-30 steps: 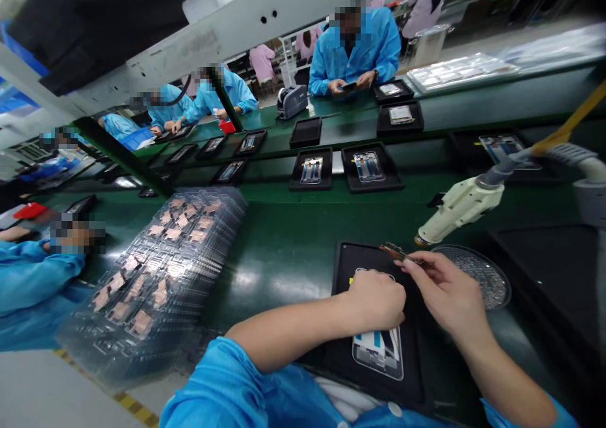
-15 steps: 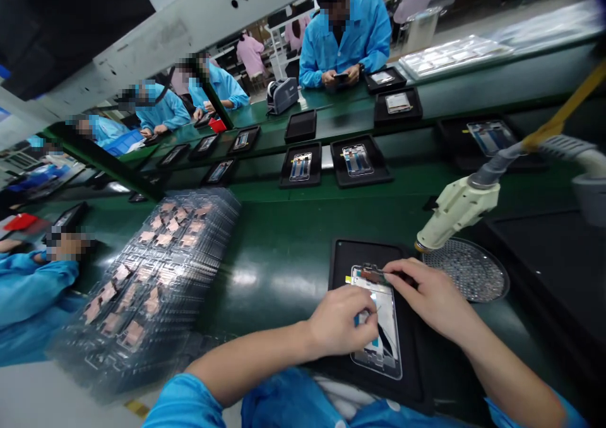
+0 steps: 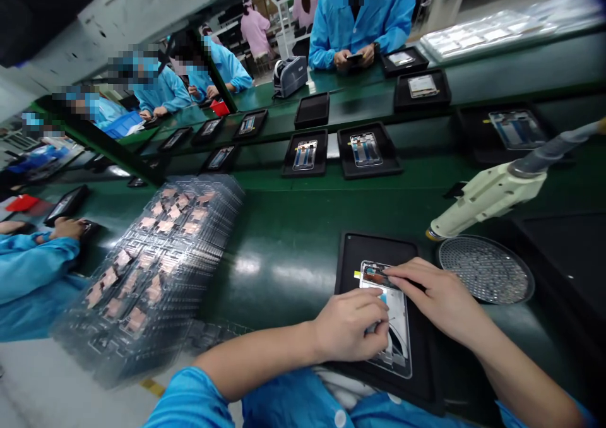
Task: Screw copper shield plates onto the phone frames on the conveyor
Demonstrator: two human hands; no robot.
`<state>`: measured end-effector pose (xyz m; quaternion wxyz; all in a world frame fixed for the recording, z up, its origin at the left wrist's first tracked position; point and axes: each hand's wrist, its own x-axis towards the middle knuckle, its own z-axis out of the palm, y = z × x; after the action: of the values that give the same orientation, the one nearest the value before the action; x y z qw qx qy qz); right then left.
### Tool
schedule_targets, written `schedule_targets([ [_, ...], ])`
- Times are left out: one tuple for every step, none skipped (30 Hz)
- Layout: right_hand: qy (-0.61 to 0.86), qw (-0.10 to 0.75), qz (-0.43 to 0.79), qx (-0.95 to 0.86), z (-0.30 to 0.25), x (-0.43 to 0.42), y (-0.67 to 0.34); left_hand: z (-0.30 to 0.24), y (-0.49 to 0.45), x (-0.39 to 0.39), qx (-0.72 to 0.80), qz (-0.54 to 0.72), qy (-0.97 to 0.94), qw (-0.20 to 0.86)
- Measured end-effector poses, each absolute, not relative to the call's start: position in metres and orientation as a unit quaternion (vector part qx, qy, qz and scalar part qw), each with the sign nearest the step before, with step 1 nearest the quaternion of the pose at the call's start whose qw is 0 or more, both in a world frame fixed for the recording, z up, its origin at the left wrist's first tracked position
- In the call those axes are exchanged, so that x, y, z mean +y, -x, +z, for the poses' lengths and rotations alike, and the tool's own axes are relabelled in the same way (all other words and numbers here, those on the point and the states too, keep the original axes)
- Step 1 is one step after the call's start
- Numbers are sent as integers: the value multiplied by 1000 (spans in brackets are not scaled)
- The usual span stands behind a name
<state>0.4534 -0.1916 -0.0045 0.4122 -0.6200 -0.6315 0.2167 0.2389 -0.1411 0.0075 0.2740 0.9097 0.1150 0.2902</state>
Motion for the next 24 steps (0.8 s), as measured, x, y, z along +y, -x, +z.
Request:
schedule_targets([
  [617, 413, 215, -634, -5, -191, -453, 7, -239, -141, 118, 283, -912, 274],
  [615, 414, 212, -637, -5, -191, -453, 7, -239, -141, 122, 272, -914, 275],
  [613, 414, 209, -639, -5, -191, -453, 6, -239, -141, 126, 261, -917, 275],
  [611, 414, 207, -642, -5, -191, -454, 5, -239, -140, 129, 252, -919, 275],
  [610, 413, 205, -645, -6, -191, -454, 4, -239, -140, 128, 249, -920, 274],
  [609, 411, 201, -648, -6, -191, -454, 3, -239, -140, 125, 252, -920, 272],
  [608, 409, 196, -652, -7, -192, -454, 3, -239, -140, 122, 260, -919, 269],
  [607, 406, 189, -656, -7, -192, -454, 2, -239, -140, 118, 268, -918, 266],
  [607, 404, 180, -661, -7, -192, -453, 1, -239, -140, 116, 276, -917, 263],
  [606, 400, 170, -666, -8, -193, -453, 1, -240, -140, 115, 279, -917, 261],
  [605, 396, 158, -672, -8, -193, -452, 0, -240, -140, 116, 279, -917, 260],
  [604, 392, 145, -679, -9, -193, -451, 0, -240, -140, 117, 277, -918, 258],
  [604, 388, 126, -685, -9, -193, -450, 0, -239, -141, 120, 275, -919, 254],
  [604, 383, 103, -692, -10, -193, -449, 1, -239, -141, 124, 274, -921, 247],
  [604, 378, 78, -698, -10, -193, -447, 2, -238, -140, 128, 273, -923, 237],
  [604, 372, 53, -703, -11, -193, -446, 4, -237, -140, 133, 269, -927, 225],
  [605, 365, 33, -707, -12, -194, -445, 6, -236, -140, 138, 257, -933, 212],
  [604, 357, 19, -712, -13, -196, -445, 8, -235, -139, 144, 239, -940, 196],
  [601, 349, 13, -719, -14, -198, -444, 10, -233, -138, 148, 216, -948, 180],
  [593, 340, 13, -730, -15, -200, -444, 12, -232, -138, 153, 191, -955, 165],
  [583, 331, 15, -742, -16, -203, -444, 14, -231, -138, 156, 168, -962, 152],
  [571, 321, 19, -755, -17, -206, -445, 15, -230, -138, 158, 149, -966, 140],
  [560, 312, 21, -767, -18, -209, -445, 16, -230, -138, 160, 136, -969, 132],
  [550, 304, 20, -778, -19, -212, -446, 16, -229, -139, 160, 128, -971, 125],
])
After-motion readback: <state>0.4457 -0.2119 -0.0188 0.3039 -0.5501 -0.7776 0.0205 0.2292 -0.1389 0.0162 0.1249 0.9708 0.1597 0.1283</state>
